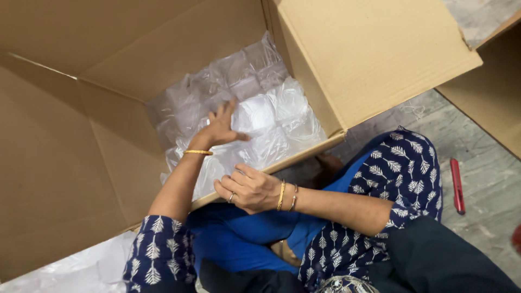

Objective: The person sits on the floor and packs plastic-wrapped plastic containers into a cardboard box, arranging them in layers and pressing them into place. They briefly pick up and handle a red utility knife and reposition the box while continuing to fill it.

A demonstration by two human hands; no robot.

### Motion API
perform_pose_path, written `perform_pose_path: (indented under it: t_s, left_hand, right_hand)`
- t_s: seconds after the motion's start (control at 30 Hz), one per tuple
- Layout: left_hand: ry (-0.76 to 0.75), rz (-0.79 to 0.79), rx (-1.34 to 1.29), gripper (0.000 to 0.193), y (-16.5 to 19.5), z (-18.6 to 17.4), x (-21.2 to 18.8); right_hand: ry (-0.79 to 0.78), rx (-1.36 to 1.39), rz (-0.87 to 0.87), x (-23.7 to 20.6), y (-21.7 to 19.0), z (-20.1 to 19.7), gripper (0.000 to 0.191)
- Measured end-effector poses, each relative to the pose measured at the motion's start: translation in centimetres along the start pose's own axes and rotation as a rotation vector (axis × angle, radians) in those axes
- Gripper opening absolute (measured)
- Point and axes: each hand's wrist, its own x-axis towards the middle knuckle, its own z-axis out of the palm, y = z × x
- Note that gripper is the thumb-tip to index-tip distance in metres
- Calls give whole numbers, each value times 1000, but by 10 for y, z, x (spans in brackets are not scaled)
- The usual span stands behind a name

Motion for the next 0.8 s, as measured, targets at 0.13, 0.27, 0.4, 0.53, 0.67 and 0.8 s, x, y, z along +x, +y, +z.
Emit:
perform_pose_path:
  t_s: [0.13,0.27,0.4,0.53,0.67,0.8]
  left_hand:
    - [-89,107,58,129,-3,-7,-5]
    - [-88,-9,106,125,27,-19,-21]
    - [2,-97,274,114,74,-43,-63]
    - [753,605,-46,94,79,-53,-140]
    - [1475,600,193,62,9,7,-265]
    - [1773,52,418,65,-122,36,-362]
  right_hand:
    - [-42,8,-4,1,-2,-2,45]
    - [-8,-15,-3,2,-2,-1,47]
    - [-5,0,-16,1,-2,0,50]
    - [-41,3,-16,0,-1,0,53]
    - [-47,23,-9,1,-2,2,53]
    - [-82,16,-9,2,-4,1,57]
